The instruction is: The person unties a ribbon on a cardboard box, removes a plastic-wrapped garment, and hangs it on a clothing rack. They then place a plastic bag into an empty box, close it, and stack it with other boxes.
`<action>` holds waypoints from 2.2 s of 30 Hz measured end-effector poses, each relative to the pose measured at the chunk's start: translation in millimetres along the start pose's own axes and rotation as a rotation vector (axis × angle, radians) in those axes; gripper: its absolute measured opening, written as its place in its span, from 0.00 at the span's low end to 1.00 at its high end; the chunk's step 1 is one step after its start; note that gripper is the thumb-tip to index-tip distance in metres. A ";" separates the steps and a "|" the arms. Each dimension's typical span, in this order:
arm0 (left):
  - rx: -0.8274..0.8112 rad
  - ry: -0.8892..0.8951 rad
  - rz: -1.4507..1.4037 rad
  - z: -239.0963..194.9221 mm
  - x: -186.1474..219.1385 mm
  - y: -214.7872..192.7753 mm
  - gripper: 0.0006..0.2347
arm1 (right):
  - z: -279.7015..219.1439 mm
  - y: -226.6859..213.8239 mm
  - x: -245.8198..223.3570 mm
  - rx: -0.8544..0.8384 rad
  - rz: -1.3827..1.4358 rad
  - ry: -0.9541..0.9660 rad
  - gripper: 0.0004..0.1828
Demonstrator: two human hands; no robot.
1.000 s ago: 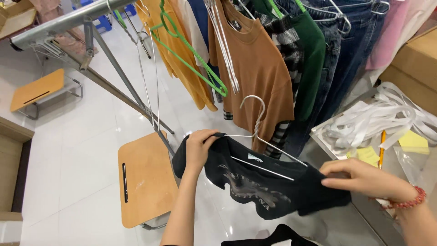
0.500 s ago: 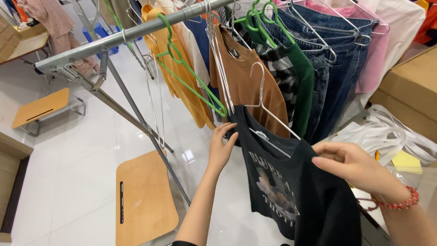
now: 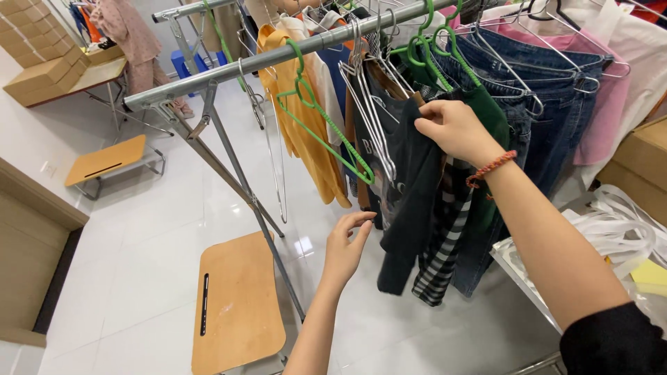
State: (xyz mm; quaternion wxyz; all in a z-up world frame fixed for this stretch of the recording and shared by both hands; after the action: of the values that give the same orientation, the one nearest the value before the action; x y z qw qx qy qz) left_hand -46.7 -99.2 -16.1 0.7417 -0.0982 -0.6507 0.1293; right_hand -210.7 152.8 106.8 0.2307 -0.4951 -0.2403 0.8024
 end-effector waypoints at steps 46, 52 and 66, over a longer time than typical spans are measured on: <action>-0.932 -0.448 0.040 -152.1 -11.7 461.7 0.34 | -746.7 -258.1 192.5 1.285 -0.246 1.043 0.05; -0.888 -0.532 -0.157 -186.1 -14.1 503.1 0.35 | -887.4 -189.2 234.6 1.429 -0.213 1.194 0.19; -0.747 -0.642 -0.488 -188.8 -2.8 504.0 0.17 | -816.9 -103.3 200.3 1.583 0.331 1.256 0.11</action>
State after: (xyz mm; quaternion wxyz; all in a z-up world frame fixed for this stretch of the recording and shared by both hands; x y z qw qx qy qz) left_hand 107.8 381.6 -202.2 0.4290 -0.1567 -0.8498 -0.2629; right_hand 461.9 483.4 -288.8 0.4619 -0.5587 0.5942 0.3484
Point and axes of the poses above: each hand's wrist, its own z-axis towards the middle knuckle, its own y-axis out of the palm, x = y × z, the point moved 2 cm from there along z, towards the middle knuckle, and after that the axes turned 2 degrees about -y, right-handed, at the moved point
